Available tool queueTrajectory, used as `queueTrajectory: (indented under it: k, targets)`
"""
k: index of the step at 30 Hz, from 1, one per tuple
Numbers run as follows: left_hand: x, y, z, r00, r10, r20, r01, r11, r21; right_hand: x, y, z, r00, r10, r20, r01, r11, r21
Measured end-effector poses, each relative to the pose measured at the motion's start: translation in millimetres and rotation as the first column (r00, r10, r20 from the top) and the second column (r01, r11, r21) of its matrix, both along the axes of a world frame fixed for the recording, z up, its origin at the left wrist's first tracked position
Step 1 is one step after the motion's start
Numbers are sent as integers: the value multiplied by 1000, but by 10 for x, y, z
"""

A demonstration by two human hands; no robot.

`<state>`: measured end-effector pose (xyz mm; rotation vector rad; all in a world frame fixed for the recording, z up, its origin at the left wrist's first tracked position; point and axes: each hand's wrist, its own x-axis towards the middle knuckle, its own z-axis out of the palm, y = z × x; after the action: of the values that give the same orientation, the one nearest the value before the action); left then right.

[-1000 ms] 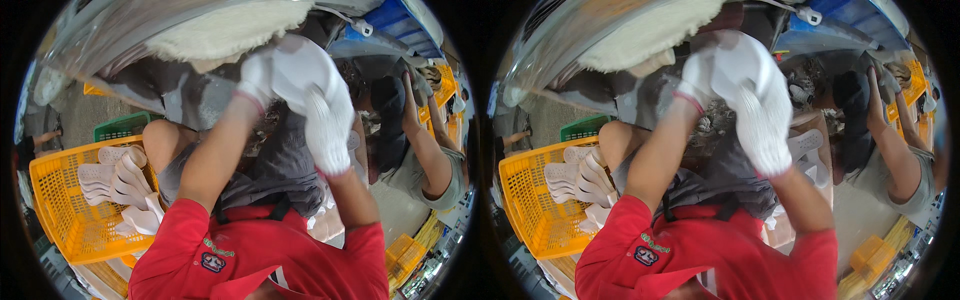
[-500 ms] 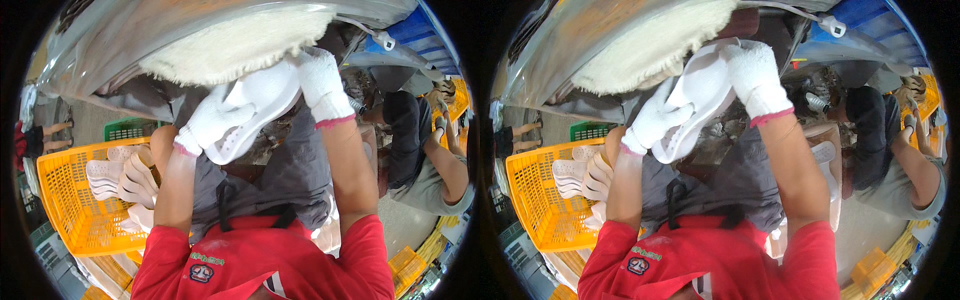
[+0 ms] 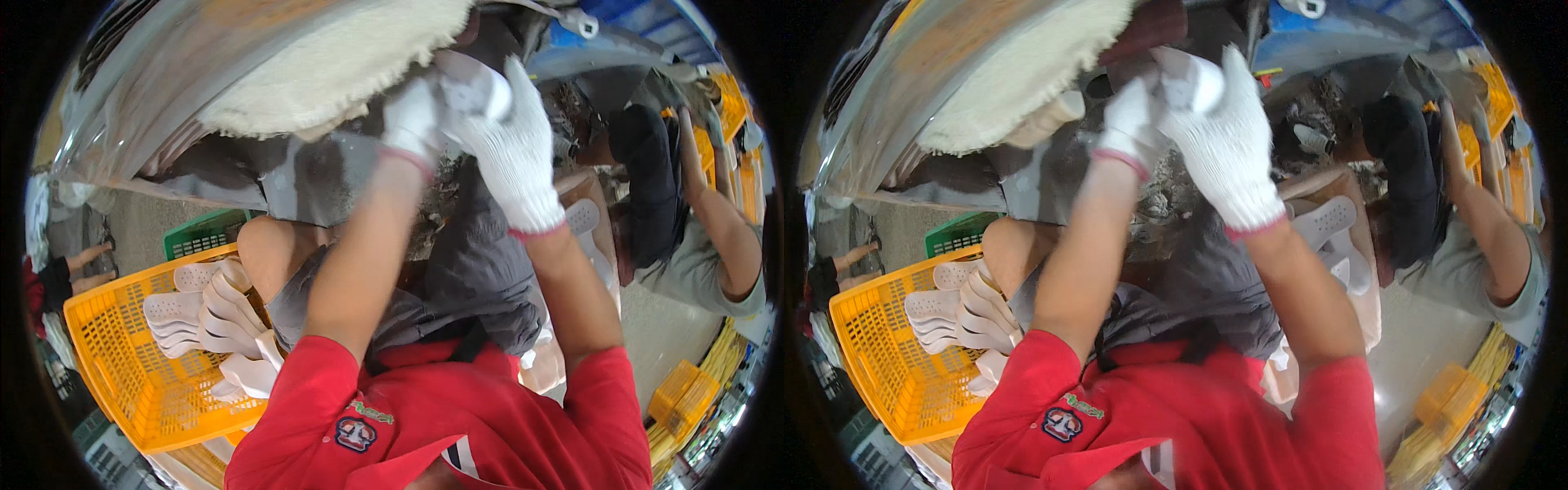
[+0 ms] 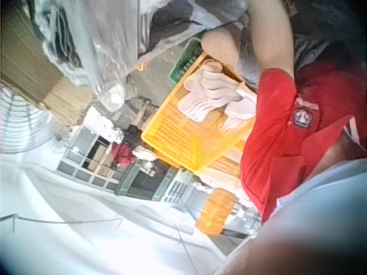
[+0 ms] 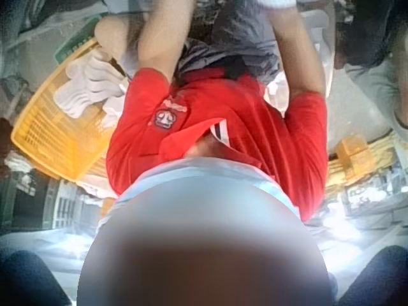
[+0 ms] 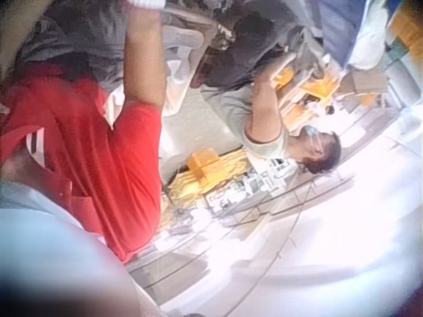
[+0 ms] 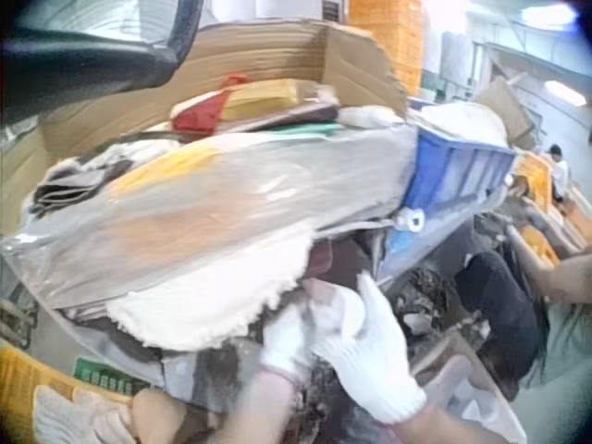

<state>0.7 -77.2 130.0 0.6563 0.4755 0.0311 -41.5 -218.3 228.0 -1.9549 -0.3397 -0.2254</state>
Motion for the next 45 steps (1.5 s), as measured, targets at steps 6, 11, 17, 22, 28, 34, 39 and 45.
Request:
queueTrajectory:
  k: [6,11,17,22,28,34,39,45]
  targets:
    - [-719,1126,286,943,-62,-327,170,935,312,703,43,-382,962,171,-211,-193,977,-90]
    - [-1329,587,635,842,-393,-369,539,593,599,646,333,25,969,222,-109,-245,921,-302]
    - [-573,44,302,999,-29,-16,33,956,292,-364,55,645,909,415,42,-248,618,-746]
    - [-968,114,150,925,-290,244,326,938,-122,-418,-363,249,846,505,169,-188,580,-793]
    - [-1203,431,165,991,53,123,16,865,-502,-1066,321,157,803,510,309,-285,783,-552]
    - [-824,782,-27,979,58,194,-58,998,-5,-686,810,297,939,336,73,-210,729,-651]
    - [-948,610,-193,971,-46,234,10,988,153,-808,658,18,949,256,186,-117,829,-547]
    - [-874,349,-304,923,240,302,-374,747,550,-519,1136,-251,985,117,124,-9,763,-647]
